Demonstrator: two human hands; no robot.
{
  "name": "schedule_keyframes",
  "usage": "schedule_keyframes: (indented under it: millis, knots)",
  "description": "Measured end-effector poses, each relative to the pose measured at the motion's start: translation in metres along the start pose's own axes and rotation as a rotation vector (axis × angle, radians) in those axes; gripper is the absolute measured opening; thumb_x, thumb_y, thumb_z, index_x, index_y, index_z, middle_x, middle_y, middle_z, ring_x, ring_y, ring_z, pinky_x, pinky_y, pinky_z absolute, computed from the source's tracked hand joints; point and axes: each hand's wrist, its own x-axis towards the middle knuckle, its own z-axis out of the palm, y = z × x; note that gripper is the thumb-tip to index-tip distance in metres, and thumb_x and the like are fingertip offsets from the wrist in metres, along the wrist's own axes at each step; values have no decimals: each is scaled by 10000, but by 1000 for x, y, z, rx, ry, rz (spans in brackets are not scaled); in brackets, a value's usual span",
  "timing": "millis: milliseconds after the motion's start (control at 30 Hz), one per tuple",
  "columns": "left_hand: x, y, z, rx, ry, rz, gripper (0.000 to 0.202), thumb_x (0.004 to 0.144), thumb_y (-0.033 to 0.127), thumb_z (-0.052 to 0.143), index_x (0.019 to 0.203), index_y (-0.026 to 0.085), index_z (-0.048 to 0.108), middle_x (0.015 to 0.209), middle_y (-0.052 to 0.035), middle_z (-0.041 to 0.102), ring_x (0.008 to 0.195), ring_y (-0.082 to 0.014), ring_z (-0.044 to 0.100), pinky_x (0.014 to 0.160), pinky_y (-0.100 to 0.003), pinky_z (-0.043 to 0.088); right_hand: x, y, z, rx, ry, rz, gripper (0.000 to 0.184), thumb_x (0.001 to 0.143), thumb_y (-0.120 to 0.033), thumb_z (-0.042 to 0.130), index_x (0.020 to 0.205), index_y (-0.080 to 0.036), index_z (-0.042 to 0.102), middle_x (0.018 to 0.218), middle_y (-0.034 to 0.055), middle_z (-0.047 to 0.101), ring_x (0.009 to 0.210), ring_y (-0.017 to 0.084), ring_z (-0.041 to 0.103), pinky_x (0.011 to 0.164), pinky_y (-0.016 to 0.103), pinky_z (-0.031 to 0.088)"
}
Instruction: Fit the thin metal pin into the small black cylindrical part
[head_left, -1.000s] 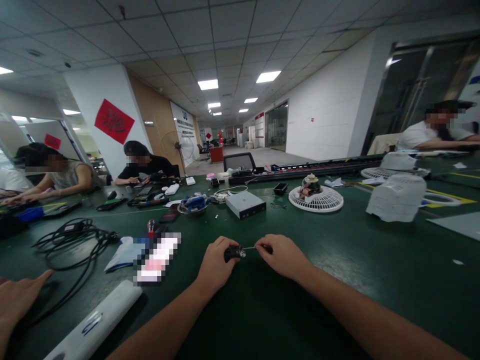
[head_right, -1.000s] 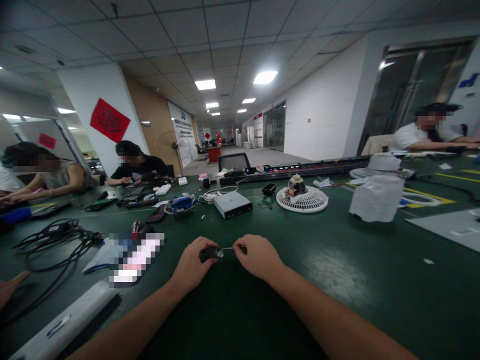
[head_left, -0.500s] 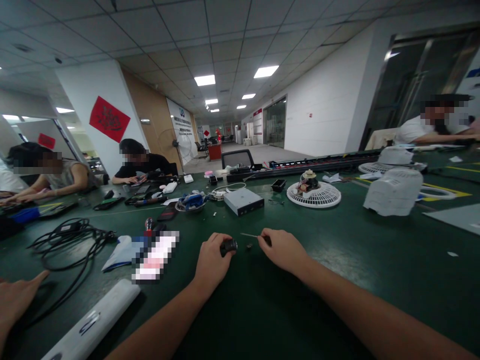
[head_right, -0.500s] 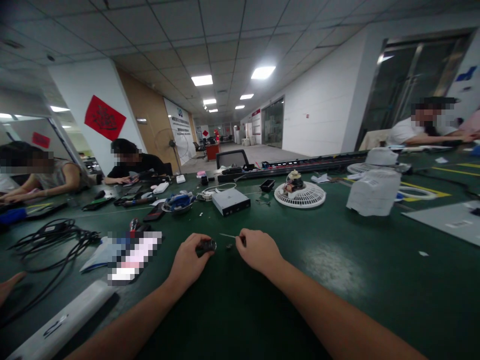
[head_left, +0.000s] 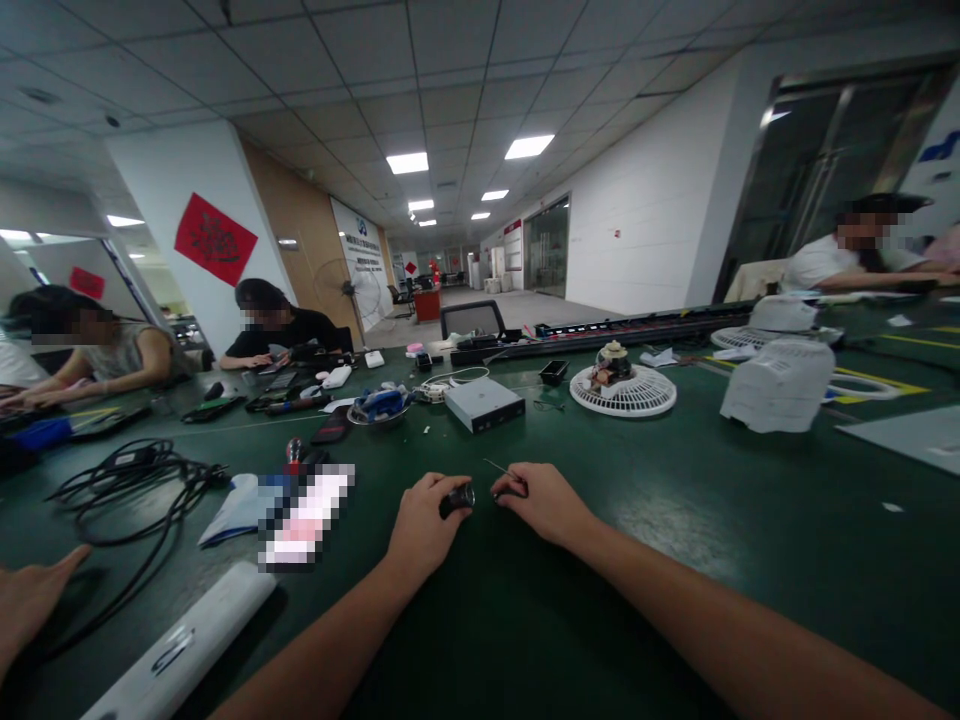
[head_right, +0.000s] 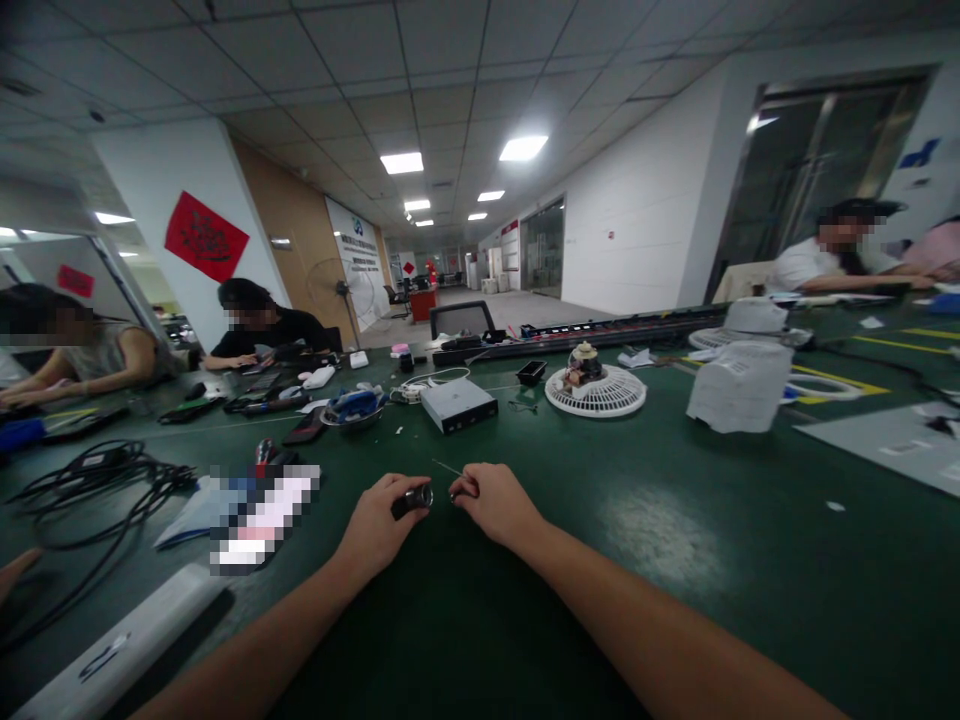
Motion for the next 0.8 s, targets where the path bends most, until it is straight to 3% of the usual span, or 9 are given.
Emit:
schedule_keyframes:
  millis: [167, 333, 800]
  knots:
    - [-4, 11, -4, 14, -47, 151, 421, 759, 214, 722, 1160, 317, 643, 1050, -15, 686, 1003, -245, 584, 884, -391, 407, -8, -7, -3, 174, 40, -137, 368, 761, -138, 586, 596, -225, 268, 891, 17, 712, 894, 169, 662, 745, 269, 471]
    - [-7, 16, -6, 14, -97, 316, 381, 760, 235, 743, 1126, 289, 649, 1055, -17, 686, 1011, -232, 582, 913, -383, 388, -11, -13, -5, 129, 104, -171, 375, 724, -113, 610, 581, -218, 280, 778, 3, 626, 786, 156, 619, 699, 262, 443]
    - [-9, 16, -7, -38, -63, 458, 344, 809, 232, 704, 1138, 243, 604, 1066, -41, 683, 989, -223, 601, 900, -390, 411, -15, -14, -4, 12, 9, -232, 378, 723, -228, 671, 581, -200, 323, 726, -21, 546, 631, 111, 476, 576, 242, 344]
